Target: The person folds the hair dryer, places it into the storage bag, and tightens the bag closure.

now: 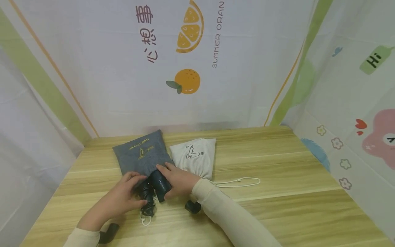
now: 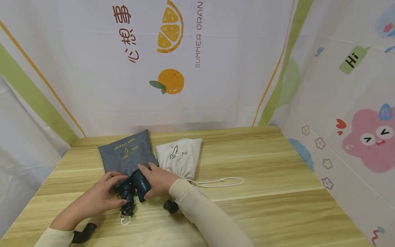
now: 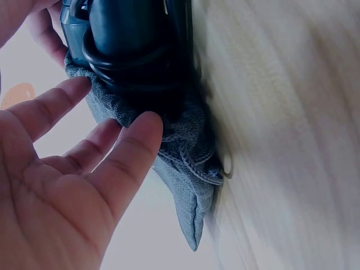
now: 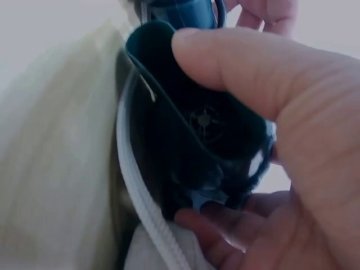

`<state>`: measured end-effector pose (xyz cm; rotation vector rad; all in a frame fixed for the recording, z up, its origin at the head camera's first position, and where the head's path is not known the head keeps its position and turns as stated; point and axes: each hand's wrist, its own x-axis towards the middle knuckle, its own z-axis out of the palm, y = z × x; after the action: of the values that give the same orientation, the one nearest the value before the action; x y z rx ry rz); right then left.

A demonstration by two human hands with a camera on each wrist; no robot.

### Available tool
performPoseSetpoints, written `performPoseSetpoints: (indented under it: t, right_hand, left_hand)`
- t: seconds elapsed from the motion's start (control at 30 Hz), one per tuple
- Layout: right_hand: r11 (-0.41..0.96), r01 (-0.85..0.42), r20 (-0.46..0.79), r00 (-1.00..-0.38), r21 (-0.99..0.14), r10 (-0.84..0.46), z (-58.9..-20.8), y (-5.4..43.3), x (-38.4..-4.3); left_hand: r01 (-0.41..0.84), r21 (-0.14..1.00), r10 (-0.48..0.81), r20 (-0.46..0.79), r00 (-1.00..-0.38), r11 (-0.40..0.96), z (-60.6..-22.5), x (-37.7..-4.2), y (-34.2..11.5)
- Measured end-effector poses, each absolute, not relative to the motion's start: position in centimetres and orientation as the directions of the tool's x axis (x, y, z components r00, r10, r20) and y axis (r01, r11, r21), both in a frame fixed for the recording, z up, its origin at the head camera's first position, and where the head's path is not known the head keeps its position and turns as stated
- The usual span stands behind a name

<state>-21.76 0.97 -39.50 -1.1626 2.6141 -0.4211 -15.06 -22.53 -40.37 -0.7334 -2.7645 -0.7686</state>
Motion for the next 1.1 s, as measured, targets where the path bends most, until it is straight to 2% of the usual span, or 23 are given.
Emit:
performPoseSetpoints:
  t: [0.13,0.4,0.7,1.1]
  right_hand:
    - [0.638,-0.681,-0.1,-0.652,-0.359,-0.752,-39.48,0.84,-21.55]
    - [0.663,-0.656,-0.107,-0.677,-0.361,-0.728,-39.51,0.54,-21.35]
    - [0.666,-0.675,-0.071,-0.683,-0.316,-0.726,-39.63,0.27,-21.28]
    - [0.666,-0.663,-0.083,-0.685,-0.341,-0.724,-39.68,0.44,-21.41]
  left_hand:
    - [0.527,0.42,0.424,0.318,-0.848,0.739,-40.55,-15.03,-22.53]
    - [0.464,0.423,0.394,0.246,-0.885,0.778,-40.41,-14.92,-22.53]
    - [0.492,0.44,0.429,0.242,-0.871,0.751,-40.69,-14.79,-22.49]
    - [0.52,0.427,0.45,0.261,-0.854,0.74,-40.55,-14.99,-22.54]
